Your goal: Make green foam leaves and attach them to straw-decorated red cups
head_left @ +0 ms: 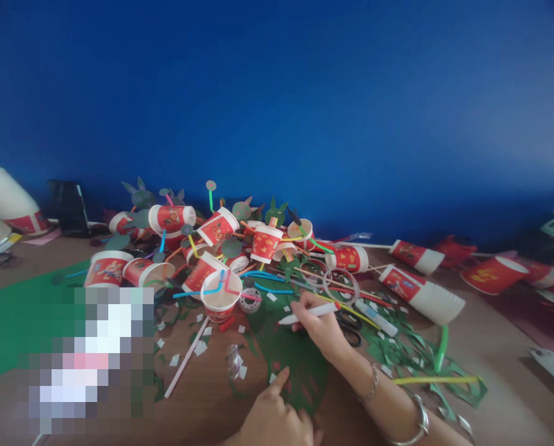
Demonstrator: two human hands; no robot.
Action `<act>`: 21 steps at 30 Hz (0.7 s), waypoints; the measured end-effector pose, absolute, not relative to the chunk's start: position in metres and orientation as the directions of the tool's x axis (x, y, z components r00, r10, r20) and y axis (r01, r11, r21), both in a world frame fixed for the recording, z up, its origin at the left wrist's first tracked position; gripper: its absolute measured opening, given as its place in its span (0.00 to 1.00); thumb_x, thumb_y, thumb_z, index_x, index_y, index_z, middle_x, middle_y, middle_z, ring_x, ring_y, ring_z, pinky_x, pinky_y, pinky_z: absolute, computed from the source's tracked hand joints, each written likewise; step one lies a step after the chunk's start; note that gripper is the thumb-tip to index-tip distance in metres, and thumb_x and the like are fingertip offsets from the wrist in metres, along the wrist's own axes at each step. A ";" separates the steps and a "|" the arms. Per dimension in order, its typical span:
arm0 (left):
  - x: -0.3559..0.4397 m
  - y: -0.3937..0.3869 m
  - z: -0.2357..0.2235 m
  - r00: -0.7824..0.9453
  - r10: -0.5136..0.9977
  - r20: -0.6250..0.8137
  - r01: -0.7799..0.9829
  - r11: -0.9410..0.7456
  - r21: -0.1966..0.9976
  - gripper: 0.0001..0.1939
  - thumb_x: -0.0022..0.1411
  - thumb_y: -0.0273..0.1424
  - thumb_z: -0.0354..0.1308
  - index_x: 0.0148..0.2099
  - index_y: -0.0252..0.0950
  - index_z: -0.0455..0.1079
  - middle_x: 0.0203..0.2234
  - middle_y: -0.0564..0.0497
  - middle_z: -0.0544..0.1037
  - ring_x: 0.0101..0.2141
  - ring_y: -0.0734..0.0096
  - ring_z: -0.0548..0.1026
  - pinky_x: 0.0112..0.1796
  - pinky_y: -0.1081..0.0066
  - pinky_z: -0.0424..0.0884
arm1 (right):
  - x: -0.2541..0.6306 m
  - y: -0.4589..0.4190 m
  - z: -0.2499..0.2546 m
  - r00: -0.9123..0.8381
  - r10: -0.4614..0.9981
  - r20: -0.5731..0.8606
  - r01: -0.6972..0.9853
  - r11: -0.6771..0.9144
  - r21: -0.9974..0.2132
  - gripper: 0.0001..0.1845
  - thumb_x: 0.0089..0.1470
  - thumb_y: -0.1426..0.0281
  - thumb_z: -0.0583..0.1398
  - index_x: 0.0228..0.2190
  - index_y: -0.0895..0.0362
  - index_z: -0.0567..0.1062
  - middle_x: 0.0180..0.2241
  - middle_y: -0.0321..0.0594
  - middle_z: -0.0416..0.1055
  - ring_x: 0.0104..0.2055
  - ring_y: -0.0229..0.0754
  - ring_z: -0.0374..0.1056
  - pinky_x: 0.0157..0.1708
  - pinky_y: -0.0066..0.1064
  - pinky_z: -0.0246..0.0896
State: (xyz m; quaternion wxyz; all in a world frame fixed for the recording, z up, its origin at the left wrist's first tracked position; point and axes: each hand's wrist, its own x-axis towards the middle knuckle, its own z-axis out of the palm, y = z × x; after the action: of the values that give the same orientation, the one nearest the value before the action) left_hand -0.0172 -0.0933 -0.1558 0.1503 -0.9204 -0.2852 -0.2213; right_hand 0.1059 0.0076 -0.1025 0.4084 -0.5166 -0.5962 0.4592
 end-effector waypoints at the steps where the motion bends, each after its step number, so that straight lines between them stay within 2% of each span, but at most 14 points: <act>1: -0.017 -0.093 -0.156 0.745 0.463 0.481 0.590 -0.793 -0.151 0.22 0.58 0.40 0.56 0.16 0.36 0.62 0.06 0.57 0.68 0.08 0.76 0.66 0.45 0.60 0.67 | 0.106 0.007 -0.101 -0.116 0.993 0.035 0.210 0.058 -0.976 0.16 0.50 0.62 0.57 0.17 0.54 0.60 0.11 0.31 0.65 0.16 0.34 0.61 0.18 0.24 0.54; 5: -0.017 -0.094 -0.157 0.755 0.474 0.453 0.586 -0.798 -0.143 0.21 0.58 0.41 0.56 0.17 0.35 0.63 0.07 0.56 0.69 0.09 0.75 0.67 0.45 0.61 0.68 | 0.102 0.003 -0.097 -0.184 0.982 0.032 0.190 0.067 -0.979 0.12 0.49 0.64 0.58 0.20 0.54 0.62 0.13 0.30 0.66 0.16 0.34 0.60 0.18 0.24 0.53; 9: -0.017 -0.094 -0.158 0.761 0.489 0.425 0.584 -0.803 -0.121 0.22 0.58 0.41 0.56 0.17 0.35 0.63 0.07 0.56 0.69 0.09 0.75 0.68 0.45 0.61 0.68 | 0.096 0.001 -0.095 -0.276 0.961 -0.011 0.278 0.069 -0.958 0.11 0.48 0.68 0.59 0.19 0.55 0.64 0.16 0.33 0.70 0.19 0.35 0.65 0.20 0.24 0.56; 14: -0.017 -0.094 -0.157 0.779 0.496 0.383 0.571 -0.814 -0.107 0.21 0.58 0.40 0.57 0.18 0.35 0.64 0.08 0.56 0.70 0.10 0.75 0.68 0.46 0.60 0.67 | 0.094 0.001 -0.096 -0.270 0.963 -0.020 0.345 0.077 -0.935 0.12 0.48 0.68 0.59 0.18 0.54 0.63 0.15 0.32 0.71 0.19 0.36 0.67 0.19 0.24 0.57; 21: -0.017 -0.094 -0.154 0.767 0.493 0.410 0.580 -0.806 -0.116 0.21 0.58 0.41 0.57 0.17 0.35 0.63 0.08 0.56 0.70 0.09 0.75 0.68 0.45 0.61 0.68 | 0.093 0.000 -0.097 -0.272 0.962 -0.033 0.365 0.072 -0.928 0.11 0.48 0.68 0.59 0.18 0.54 0.63 0.15 0.31 0.71 0.19 0.36 0.67 0.19 0.24 0.57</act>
State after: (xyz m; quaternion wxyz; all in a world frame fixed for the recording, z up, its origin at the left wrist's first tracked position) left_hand -0.0168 -0.0943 -0.1541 0.1186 -0.9325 -0.2876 -0.1835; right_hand 0.0935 -0.0003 -0.0967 0.3274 -0.5066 -0.6548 0.4554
